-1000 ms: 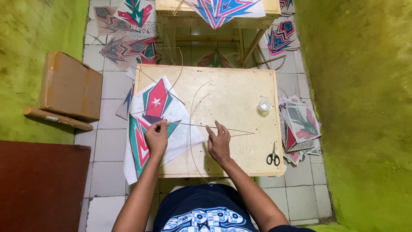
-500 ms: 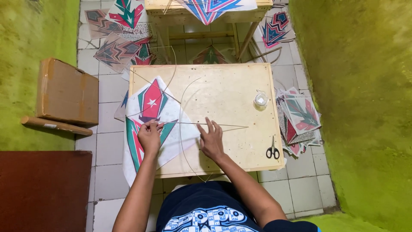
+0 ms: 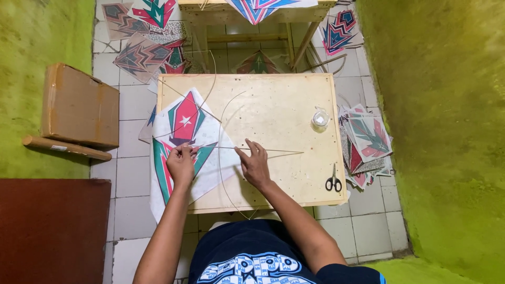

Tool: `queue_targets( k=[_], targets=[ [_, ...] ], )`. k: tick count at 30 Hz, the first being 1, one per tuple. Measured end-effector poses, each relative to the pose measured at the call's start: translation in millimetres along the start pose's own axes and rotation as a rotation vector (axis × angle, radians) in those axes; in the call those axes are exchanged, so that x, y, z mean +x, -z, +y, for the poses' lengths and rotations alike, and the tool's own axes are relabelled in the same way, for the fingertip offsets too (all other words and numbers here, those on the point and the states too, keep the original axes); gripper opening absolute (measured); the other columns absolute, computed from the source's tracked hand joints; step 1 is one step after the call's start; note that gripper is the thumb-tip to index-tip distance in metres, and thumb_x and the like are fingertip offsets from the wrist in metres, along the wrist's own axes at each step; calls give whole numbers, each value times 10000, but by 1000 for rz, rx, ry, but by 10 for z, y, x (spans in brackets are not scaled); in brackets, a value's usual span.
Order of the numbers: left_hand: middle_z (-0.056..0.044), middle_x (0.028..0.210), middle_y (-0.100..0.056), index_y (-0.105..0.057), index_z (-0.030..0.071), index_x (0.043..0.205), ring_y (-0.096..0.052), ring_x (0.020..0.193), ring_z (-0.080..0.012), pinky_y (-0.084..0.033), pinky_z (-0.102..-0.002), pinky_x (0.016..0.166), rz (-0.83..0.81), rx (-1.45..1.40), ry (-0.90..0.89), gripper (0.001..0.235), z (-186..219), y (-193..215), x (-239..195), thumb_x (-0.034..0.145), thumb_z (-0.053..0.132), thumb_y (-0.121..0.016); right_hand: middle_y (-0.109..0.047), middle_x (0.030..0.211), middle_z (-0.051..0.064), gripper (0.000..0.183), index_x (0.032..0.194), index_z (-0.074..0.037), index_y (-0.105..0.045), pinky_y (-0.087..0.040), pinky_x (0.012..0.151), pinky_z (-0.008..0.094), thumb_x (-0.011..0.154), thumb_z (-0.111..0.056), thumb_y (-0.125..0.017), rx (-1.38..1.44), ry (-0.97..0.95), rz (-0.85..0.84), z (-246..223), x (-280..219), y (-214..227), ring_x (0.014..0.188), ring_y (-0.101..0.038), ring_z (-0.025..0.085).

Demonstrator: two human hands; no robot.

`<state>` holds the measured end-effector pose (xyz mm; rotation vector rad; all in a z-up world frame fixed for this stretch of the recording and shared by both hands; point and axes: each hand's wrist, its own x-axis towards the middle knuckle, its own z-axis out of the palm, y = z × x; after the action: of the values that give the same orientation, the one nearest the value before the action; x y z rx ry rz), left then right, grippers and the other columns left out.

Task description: Assembling a kite frame by tying string to bamboo sticks.

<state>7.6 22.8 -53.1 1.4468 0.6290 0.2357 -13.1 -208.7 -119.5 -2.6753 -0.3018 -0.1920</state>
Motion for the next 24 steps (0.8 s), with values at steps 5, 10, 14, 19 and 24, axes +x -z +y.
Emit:
queue_targets(
  k=[5, 10, 14, 19, 24],
  targets=[
    [-188, 969, -712, -631, -45, 1111, -766, 865, -240, -646, -297, 768, -9, 60, -19, 196, -113, 33, 58, 1062, 140, -586, -465, 1452, 53, 268, 1233, -300, -670, -385, 1078, 513, 988, -392, -612, 85, -138, 32, 234, -6, -25, 1346, -428, 326],
    [-169, 960, -718, -641, -21, 1099, -756, 840, -197, -638, -265, 730, -10, 84, -50, 188, -86, 22, 41, 1073, 160, -595, -454, 1464, -30, 225, 1091, -357, -699, -334, 1120, 533, 949, -527, -658, 282, -276, -76, 155, 291, 57, 1394, -389, 297],
    [-169, 951, -710, -639, -33, 1106, -744, 835, -201, -642, -284, 734, -6, 62, -61, 184, -66, 12, 15, 1081, 139, -578, -443, 1486, -85, 256, 968, -356, -706, -274, 1151, 579, 906, -604, -683, 354, -318, -211, 112, 490, 26, 1440, -348, 284],
    [-162, 961, -721, -651, -19, 1109, -742, 837, -189, -642, -275, 741, 5, 66, -61, 176, -63, 40, -8, 1079, 140, -584, -449, 1505, -62, 184, 938, -295, -716, -266, 1158, 597, 911, -477, -725, 386, -329, -310, 140, 544, 198, 1452, -345, 302],
    [-181, 974, -719, -653, -30, 1131, -742, 861, -209, -646, -313, 758, -4, 75, -63, 179, -50, 61, 11, 1083, 122, -572, -448, 1502, -88, 132, 1008, -330, -723, -287, 1155, 605, 938, -441, -705, 332, -382, -384, 481, 448, 89, 1443, -366, 283]
  ],
)
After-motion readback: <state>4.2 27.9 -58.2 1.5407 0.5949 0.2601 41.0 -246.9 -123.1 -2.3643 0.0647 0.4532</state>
